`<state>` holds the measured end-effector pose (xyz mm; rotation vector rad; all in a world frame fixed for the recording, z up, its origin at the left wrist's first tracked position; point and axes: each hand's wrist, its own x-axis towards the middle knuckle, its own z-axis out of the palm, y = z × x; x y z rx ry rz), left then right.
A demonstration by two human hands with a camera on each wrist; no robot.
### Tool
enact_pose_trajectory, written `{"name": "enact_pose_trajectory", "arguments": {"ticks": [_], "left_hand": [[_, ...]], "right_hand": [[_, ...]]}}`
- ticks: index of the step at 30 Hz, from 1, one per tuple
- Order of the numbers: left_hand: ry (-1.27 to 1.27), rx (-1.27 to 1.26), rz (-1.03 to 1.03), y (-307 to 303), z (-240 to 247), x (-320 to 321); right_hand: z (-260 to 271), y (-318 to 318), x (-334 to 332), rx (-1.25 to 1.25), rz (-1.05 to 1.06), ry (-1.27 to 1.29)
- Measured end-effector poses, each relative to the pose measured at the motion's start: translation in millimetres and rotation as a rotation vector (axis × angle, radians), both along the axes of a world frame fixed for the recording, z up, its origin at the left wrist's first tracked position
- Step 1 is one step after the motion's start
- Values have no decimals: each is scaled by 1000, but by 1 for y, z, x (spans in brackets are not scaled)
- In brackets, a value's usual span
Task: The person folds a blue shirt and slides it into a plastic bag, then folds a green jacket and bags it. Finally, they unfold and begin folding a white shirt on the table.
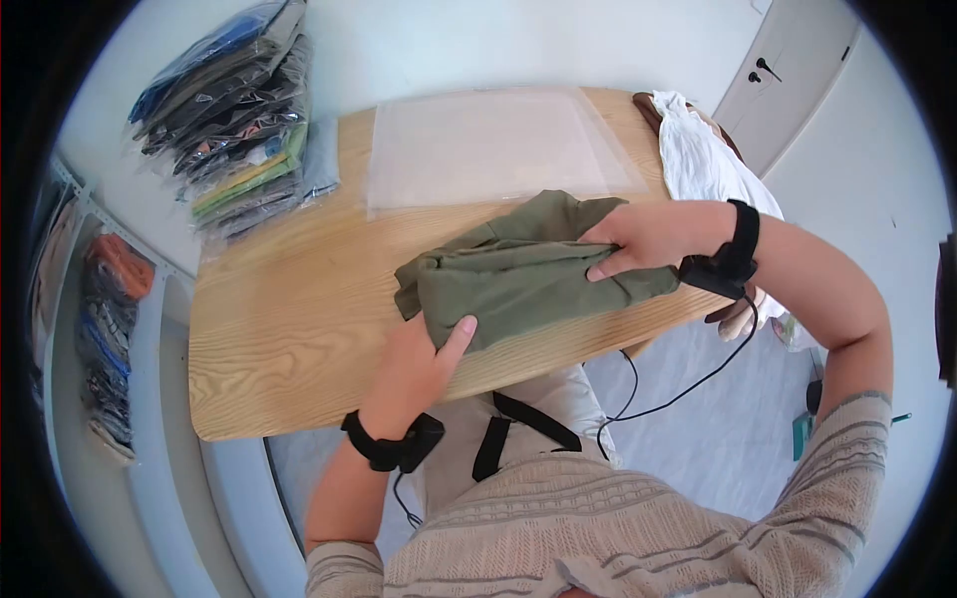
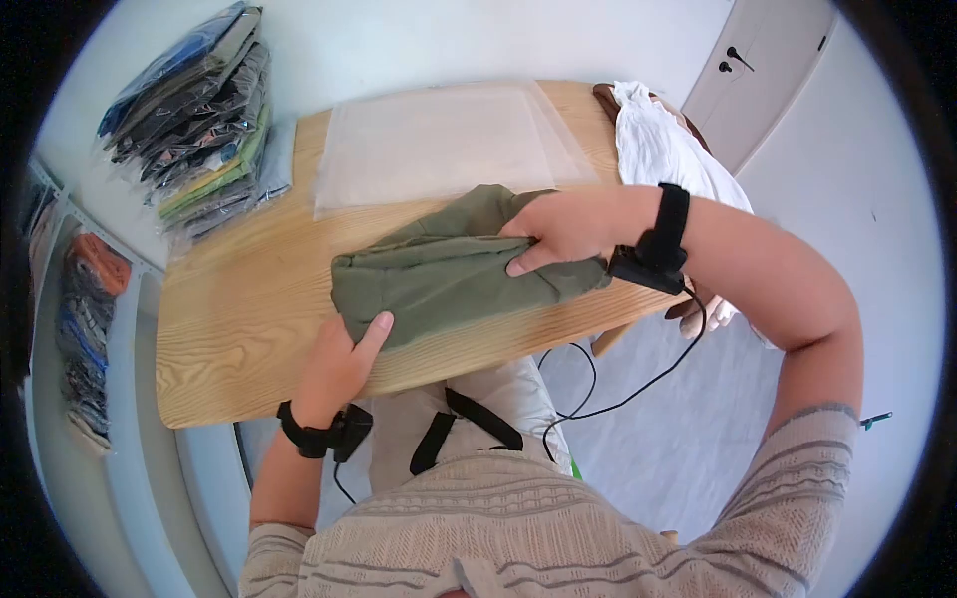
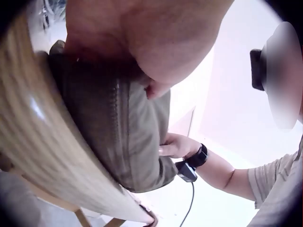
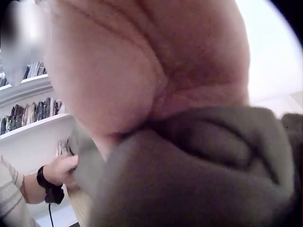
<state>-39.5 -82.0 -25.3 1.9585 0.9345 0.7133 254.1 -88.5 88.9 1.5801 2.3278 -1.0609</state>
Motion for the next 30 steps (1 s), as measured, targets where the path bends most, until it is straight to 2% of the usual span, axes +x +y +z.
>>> {"name": "enact_pose_trajectory", "arguments": {"ticks": [2, 3, 5, 6, 7, 9, 10, 11, 13, 14, 17, 21, 23, 27, 30], "left_hand": [[-111, 41, 96, 2, -8, 8], [-110, 46, 97, 2, -9, 11], [-91, 73, 152, 2, -10, 13], [-89, 78, 147, 2, -9, 14], [-80, 93, 172, 4, -9, 16], [-81, 110, 200, 6, -7, 19], [-6, 108, 217, 7, -4, 19], [68, 103, 235, 8, -3, 20], [73, 100, 221, 9, -3, 19], [88, 103, 203, 9, -2, 19], [112, 80, 180, 8, 2, 18], [110, 133, 171, 8, -1, 18], [181, 200, 189, 6, 0, 19], [171, 188, 193, 6, -3, 19], [188, 196, 187, 4, -1, 19]], "right_hand": [[3, 19, -1, 149, 100, -216], [1, 31, 0, 153, 100, -215], [-1, 53, -3, 375, 408, -261], [-1, 59, -8, 396, 426, -283], [4, 61, -22, 400, 423, -286], [16, 63, -53, 22, 177, -442], [18, 64, -68, -135, 27, -400], [18, 60, -78, -136, 30, -408], [13, 54, -91, -203, -186, -196], [9, 63, -93, -236, -143, -265], [-19, 82, -77, -209, -83, -187], [-40, 102, -79, -249, -8, -273], [-67, 114, -70, -381, 53, -173], [-59, 110, -71, -362, 69, -176], [-59, 97, -67, -332, 0, -50]]}}
